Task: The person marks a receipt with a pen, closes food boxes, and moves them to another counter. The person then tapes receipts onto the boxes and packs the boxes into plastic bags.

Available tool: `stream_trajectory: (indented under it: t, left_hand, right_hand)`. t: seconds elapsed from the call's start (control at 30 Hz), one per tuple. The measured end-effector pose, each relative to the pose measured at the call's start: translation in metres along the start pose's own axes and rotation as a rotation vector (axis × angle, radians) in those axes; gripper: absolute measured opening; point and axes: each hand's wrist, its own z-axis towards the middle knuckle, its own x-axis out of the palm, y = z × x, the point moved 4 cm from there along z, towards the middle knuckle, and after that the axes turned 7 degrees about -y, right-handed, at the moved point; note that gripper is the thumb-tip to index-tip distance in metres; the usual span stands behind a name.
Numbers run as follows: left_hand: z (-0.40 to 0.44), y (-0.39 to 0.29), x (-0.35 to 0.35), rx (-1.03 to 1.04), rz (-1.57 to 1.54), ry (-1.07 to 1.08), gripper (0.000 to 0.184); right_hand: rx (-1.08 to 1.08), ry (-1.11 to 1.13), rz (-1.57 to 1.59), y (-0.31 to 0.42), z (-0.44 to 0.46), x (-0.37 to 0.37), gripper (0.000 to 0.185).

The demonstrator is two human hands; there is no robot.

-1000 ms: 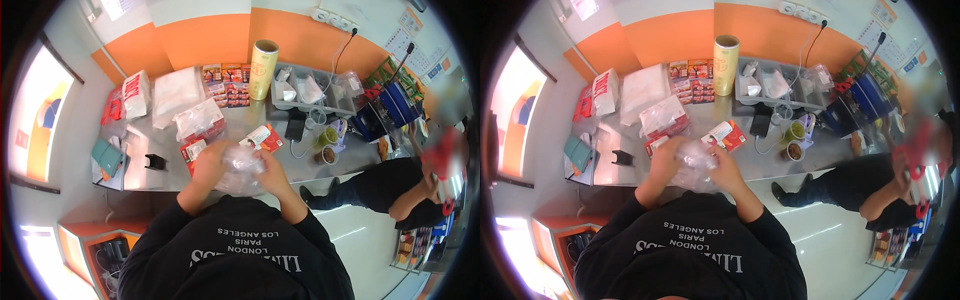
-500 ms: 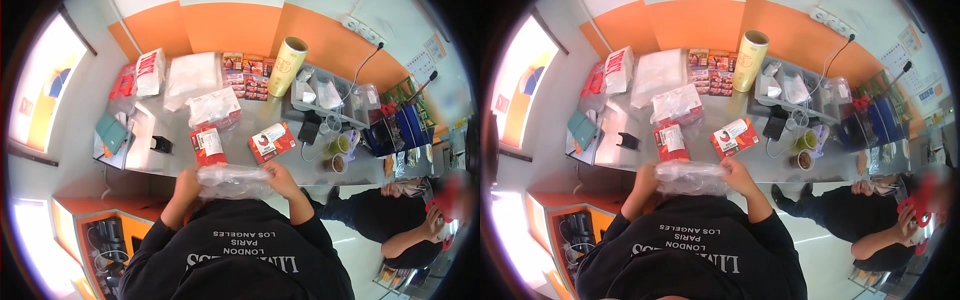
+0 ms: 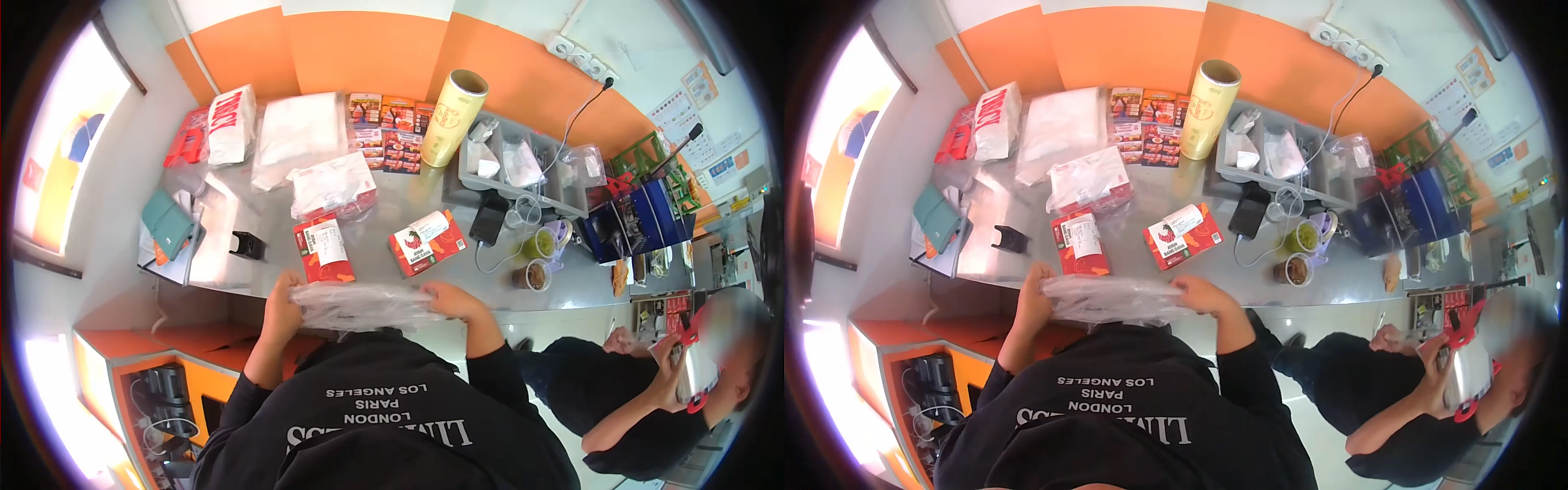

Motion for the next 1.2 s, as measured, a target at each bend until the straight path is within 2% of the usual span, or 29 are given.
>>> stream_trajectory:
  t: [0.03, 0.1, 0.13, 0.17, 0.2, 0.27, 0.3, 0.33, 0.37, 0.4, 0.43, 0.47, 0.5, 0.57, 0.6, 0.63, 0.67, 0.7, 0.73, 0.77, 0.8, 0.87, 1.0, 1.07, 1.13, 1.2]
  left_hand:
    - [-0.001, 0.012, -0.001, 0.004, -0.004, -0.003, 0.028]
    - [-0.001, 0.039, 0.000, 0.215, 0.229, -0.048, 0.025]
    - [0.001, 0.038, 0.000, 0.218, 0.226, -0.050, 0.025]
    - [0.001, 0.052, 0.003, -0.198, 0.104, 0.095, 0.023]
    - [-0.008, 0.064, 0.008, -0.616, -0.023, 0.237, 0.021]
    - [-0.016, 0.057, 0.017, -0.651, 0.050, 0.270, 0.021]
    - [-0.021, 0.055, 0.022, -0.682, 0.121, 0.303, 0.022]
    - [-0.028, 0.059, 0.026, -0.689, 0.125, 0.293, 0.022]
    - [-0.032, 0.061, 0.031, -0.461, 0.221, 0.272, 0.026]
    - [-0.034, 0.051, 0.034, -0.233, 0.316, 0.251, 0.030]
    - [-0.038, 0.047, 0.036, -0.189, 0.321, 0.217, 0.034]
    - [-0.040, 0.037, 0.036, -0.205, 0.326, 0.213, 0.034]
    - [-0.041, 0.029, 0.035, -0.290, 0.326, 0.243, 0.033]
    - [-0.046, 0.030, 0.033, -0.379, 0.325, 0.271, 0.032]
    - [-0.050, 0.036, 0.033, -0.483, 0.194, 0.252, 0.031]
    - [-0.053, 0.041, 0.033, -0.584, 0.062, 0.231, 0.030]
    - [-0.053, 0.040, 0.031, -0.588, 0.061, 0.231, 0.030]
    - [-0.050, 0.039, 0.030, -0.648, 0.009, 0.250, 0.029]
    - [-0.049, 0.039, 0.029, -0.708, -0.043, 0.270, 0.028]
    - [-0.048, 0.043, 0.029, -0.710, -0.042, 0.271, 0.028]
    - [-0.045, 0.050, 0.032, -0.679, -0.043, 0.281, 0.028]
    - [-0.041, 0.052, 0.034, -0.651, -0.043, 0.294, 0.028]
    - [-0.030, 0.050, 0.045, -0.662, -0.113, 0.337, 0.030]
    - [-0.025, 0.057, 0.053, -0.653, -0.090, 0.385, 0.031]
    - [-0.022, 0.058, 0.062, -0.628, -0.231, 0.374, 0.035]
    - [-0.014, 0.047, 0.064, -0.648, -0.235, 0.437, 0.039]
  right_hand:
    - [-0.002, -0.005, -0.004, -0.007, 0.002, -0.017, 0.023]
    - [-0.310, -0.015, 0.279, -0.018, 0.011, -0.060, 0.027]
    - [-0.275, -0.288, 0.416, -0.028, 0.028, -0.094, 0.028]
    - [-0.235, -0.560, 0.553, -0.037, 0.049, -0.129, 0.030]
    - [-0.288, -0.817, 0.547, -0.040, 0.064, -0.164, 0.036]
    - [-0.320, -1.325, 0.022, -0.035, 0.093, -0.217, 0.041]
    - [-0.326, -1.318, 0.025, -0.027, 0.106, -0.228, 0.041]
    - [-0.335, -1.453, -0.181, -0.016, 0.113, -0.236, 0.042]
    - [-0.341, -1.577, -0.392, -0.006, 0.120, -0.238, 0.043]
    - [-0.347, -1.563, -0.385, -0.002, 0.128, -0.242, 0.043]
    - [-0.195, -1.471, -0.406, -0.005, 0.137, -0.248, 0.043]
    - [-0.047, -1.371, -0.428, -0.010, 0.146, -0.256, 0.044]
    - [-0.052, -1.356, -0.429, -0.022, 0.161, -0.269, 0.044]
    - [-0.005, -1.120, -0.562, -0.059, 0.201, -0.298, 0.040]
    - [-0.008, -1.116, -0.564, -0.065, 0.201, -0.313, 0.040]
    - [-0.098, -1.133, -0.265, -0.070, 0.199, -0.326, 0.032]
    - [-0.182, -1.132, 0.035, -0.074, 0.197, -0.331, 0.026]
    - [-0.182, -1.129, 0.032, -0.061, 0.184, -0.330, 0.026]
    - [-0.169, -1.141, 0.169, -0.052, 0.168, -0.334, 0.025]
    - [-0.155, -1.153, 0.308, -0.036, 0.146, -0.334, 0.023]
    - [-0.153, -1.152, 0.308, -0.017, 0.124, -0.333, 0.023]
    - [-0.453, -1.208, 0.615, 0.024, 0.076, -0.326, 0.021]
    - [-0.481, -1.182, 0.543, 0.042, 0.036, -0.286, 0.020]
    - [-0.617, -0.923, 0.973, 0.039, 0.024, -0.263, 0.017]
    - [-0.840, -0.623, 1.230, 0.080, -0.017, -0.215, 0.012]
    - [-1.032, -0.538, 1.061, 0.084, -0.022, -0.145, 0.015]
